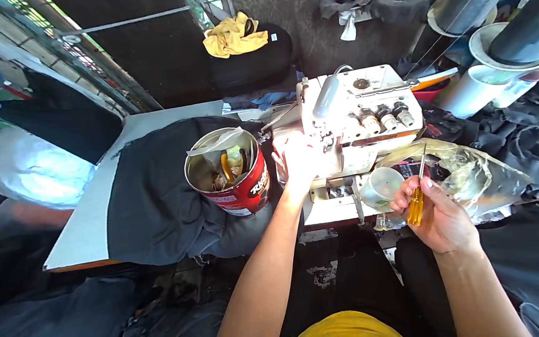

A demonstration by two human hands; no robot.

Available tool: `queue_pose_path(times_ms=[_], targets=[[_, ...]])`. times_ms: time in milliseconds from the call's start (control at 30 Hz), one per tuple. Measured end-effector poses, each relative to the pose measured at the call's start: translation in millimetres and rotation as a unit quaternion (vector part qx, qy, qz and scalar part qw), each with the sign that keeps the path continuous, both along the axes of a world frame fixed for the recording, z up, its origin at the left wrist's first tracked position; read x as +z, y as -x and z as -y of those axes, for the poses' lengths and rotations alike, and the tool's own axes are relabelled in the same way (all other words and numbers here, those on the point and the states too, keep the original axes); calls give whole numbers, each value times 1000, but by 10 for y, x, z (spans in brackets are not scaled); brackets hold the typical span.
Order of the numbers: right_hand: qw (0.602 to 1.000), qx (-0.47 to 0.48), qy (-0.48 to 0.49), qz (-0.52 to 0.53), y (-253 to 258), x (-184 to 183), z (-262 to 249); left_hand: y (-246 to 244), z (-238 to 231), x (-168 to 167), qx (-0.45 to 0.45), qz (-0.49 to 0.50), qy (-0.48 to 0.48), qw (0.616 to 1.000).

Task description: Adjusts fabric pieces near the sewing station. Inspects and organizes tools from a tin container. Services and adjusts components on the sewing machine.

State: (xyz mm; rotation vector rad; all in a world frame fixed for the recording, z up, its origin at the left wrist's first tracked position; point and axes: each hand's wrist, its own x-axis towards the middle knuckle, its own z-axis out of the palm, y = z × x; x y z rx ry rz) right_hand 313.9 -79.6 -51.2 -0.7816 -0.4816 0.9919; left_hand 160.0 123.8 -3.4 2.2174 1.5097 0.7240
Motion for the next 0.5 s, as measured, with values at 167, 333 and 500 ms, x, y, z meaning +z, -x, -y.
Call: queue_pose_path(times_ms=[167, 333, 500], targets=[[1000, 5, -5, 1, -11, 7, 27, 79, 16, -128, -36, 36, -26, 998], [1000, 6, -6, 8, -37, 48, 32, 64, 37, -101, -37, 18, -30, 999], [1000, 13, -9, 4, -15, 75, -11, -18, 25, 11, -3, -28, 8, 1000]])
